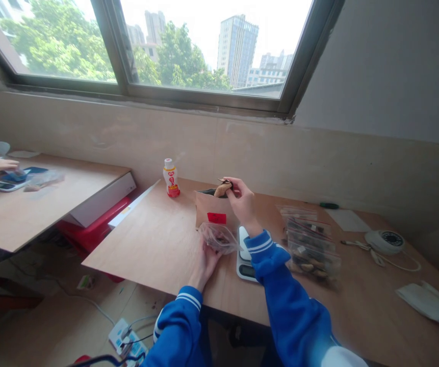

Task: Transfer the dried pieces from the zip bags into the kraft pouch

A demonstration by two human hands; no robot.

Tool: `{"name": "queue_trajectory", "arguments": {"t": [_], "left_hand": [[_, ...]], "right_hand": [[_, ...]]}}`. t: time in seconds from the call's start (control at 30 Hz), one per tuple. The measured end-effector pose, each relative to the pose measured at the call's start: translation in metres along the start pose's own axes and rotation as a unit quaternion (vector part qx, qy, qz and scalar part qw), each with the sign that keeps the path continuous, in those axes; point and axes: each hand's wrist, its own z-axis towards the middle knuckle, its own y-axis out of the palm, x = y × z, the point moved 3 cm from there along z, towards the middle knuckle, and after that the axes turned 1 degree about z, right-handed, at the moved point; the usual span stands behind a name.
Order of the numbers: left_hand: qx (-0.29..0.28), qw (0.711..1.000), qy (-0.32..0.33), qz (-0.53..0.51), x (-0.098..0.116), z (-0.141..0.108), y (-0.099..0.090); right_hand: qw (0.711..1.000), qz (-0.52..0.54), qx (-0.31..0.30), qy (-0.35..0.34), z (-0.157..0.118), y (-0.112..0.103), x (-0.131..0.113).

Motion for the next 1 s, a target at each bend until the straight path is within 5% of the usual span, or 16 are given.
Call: {"name": "queue_trajectory", "arguments": {"t": [0.33, 1.0], "left_hand": [[-0.013, 1.000, 0.011, 0.000, -0.0003, 0.0022, -0.0041], [-0.001, 1.000, -0.003, -0.006, -0.0008, 0.0042, -0.0079]], "right_hand": [[0.995, -0.072, -0.017, -0.064, 0.0007, 0.0020, -0.0056], [0.947, -0.178, -0.233, -0.133, 0.0037, -0.0022, -0.0067]]}}
